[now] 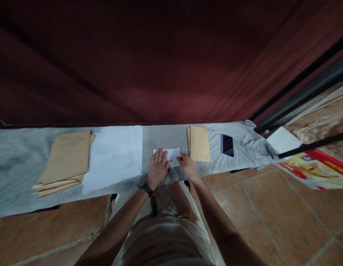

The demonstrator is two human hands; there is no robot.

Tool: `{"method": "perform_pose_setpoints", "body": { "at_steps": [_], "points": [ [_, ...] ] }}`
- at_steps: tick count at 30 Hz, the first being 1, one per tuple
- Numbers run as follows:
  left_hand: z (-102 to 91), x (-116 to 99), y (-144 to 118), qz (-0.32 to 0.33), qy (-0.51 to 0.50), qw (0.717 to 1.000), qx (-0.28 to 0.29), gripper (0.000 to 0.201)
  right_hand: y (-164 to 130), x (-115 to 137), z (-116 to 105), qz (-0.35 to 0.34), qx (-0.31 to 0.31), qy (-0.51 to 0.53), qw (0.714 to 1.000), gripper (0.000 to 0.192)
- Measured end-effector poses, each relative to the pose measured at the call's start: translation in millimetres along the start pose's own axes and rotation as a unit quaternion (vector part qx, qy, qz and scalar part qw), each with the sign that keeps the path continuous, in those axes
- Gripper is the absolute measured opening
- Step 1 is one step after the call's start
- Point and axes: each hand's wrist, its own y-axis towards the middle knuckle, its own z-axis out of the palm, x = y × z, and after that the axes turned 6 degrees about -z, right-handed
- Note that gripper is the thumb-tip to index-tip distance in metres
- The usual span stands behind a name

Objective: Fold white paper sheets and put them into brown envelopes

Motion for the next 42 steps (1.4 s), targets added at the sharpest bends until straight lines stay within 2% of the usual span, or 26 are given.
{"method": "perform_pose_setpoints", "body": {
  "at_steps": [4, 7, 10, 12, 15, 17, 21, 31, 42],
  "points": [
    [4.4, 0.4, -1.1, -0.001, -0.009, 1.000, -0.009, 0.058, -6.7, 3.6, 2.7, 0.012, -0.018, -0.017, 1.000, 0.032],
    [8.4, 0.1, -1.8, -0.003, -0.013, 1.000, -0.014, 0.058, -14.4, 6.8, 6.8, -0.005, -0.088, -0.035, 0.995, 0.032],
    [9.6, 0.3, -2.1, -0.005, -0.009, 1.000, -0.011, 0.058, -19.7, 11.8, 14.4, -0.072, -0.182, -0.031, 0.980, 0.035],
    [8.8, 1.3, -2.3, -0.002, -0.002, 1.000, 0.001, 0.058, -20.1, 16.9, 22.3, -0.149, -0.208, -0.014, 0.967, 0.040],
    [7.7, 3.7, -2.8, 0.015, 0.012, 0.999, 0.026, 0.058, -17.2, 24.7, 37.4, -0.254, -0.186, 0.015, 0.949, 0.044],
    [8.2, 5.1, -3.2, 0.020, 0.017, 0.999, 0.034, 0.059, -14.9, 27.2, 46.8, -0.278, -0.165, 0.017, 0.946, 0.047],
    [11.2, 6.0, -3.1, 0.017, 0.011, 0.999, 0.034, 0.060, -13.1, 23.7, 56.5, -0.277, -0.148, -0.015, 0.949, 0.050],
    [3.7, 11.8, -7.0, 0.002, -0.010, 1.000, 0.013, 0.059, -13.4, 16.7, 58.7, -0.249, -0.155, -0.052, 0.955, 0.052],
    [9.1, 22.0, -18.2, -0.038, -0.020, 0.999, -0.028, 0.063, -13.7, -3.7, 57.3, -0.215, -0.191, -0.068, 0.955, 0.063]
  ]
}}
